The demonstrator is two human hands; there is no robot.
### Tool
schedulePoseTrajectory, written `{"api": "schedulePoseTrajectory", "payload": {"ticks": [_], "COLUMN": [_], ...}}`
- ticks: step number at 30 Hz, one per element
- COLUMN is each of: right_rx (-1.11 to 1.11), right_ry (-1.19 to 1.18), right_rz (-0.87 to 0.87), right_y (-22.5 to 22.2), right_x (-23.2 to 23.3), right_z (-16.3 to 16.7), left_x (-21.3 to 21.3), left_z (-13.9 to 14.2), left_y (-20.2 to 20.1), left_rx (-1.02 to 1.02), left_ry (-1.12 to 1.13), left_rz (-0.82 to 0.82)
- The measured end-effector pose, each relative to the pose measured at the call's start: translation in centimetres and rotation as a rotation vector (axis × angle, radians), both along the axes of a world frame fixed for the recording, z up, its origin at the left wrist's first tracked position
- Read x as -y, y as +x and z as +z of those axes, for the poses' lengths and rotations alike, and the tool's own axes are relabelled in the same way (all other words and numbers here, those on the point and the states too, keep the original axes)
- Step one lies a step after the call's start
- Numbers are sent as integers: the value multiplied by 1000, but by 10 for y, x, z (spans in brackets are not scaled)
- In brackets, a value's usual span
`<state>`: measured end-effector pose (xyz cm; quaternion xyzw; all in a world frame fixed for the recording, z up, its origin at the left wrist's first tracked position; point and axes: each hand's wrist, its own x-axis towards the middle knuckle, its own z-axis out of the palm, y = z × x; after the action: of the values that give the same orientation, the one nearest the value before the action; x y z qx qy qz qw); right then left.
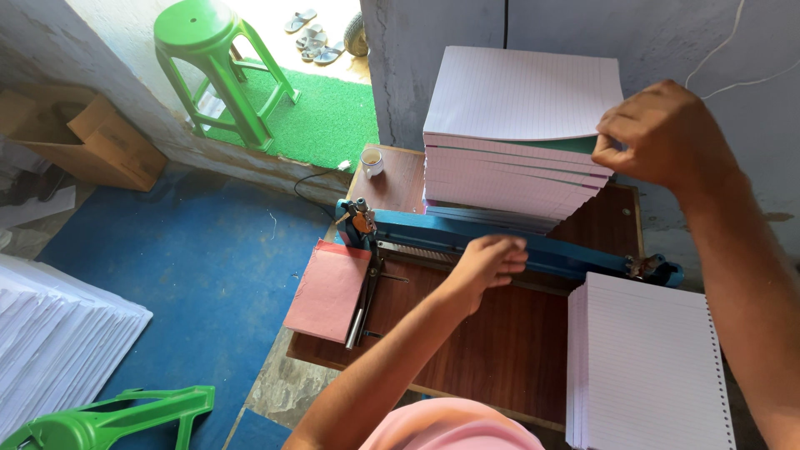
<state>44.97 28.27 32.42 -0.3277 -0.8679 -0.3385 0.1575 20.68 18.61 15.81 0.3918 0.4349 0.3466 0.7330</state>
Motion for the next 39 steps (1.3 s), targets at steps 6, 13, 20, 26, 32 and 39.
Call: {"api": "schedulePoseTrajectory", "payload": {"ticks": [6, 13, 20, 26, 32, 39], "right_rx": [-1, -65, -199, -1194, -2053, -1768], "right_ry": [106, 136, 94, -112, -961, -925], "right_rz": [41, 60, -21, -132, -343, -391], "right_y": [-12, -33, -36, -40, -42, -46], "right_x": [20, 53, 76, 81, 85, 86], "right_z": [-1, -6, -29, -75, -74, -43], "left_x": [-29, -59, -71, -69, -64, -63], "left_z": [48, 80, 72, 70, 71, 73], "left_y": [-2, -8, -6, -4, -2, -1], "left_rx": [168, 358, 398, 351, 342, 326], "left_ry": [106, 73, 51, 104, 135, 121], "left_rz": [106, 261, 382, 441, 439, 434]}}
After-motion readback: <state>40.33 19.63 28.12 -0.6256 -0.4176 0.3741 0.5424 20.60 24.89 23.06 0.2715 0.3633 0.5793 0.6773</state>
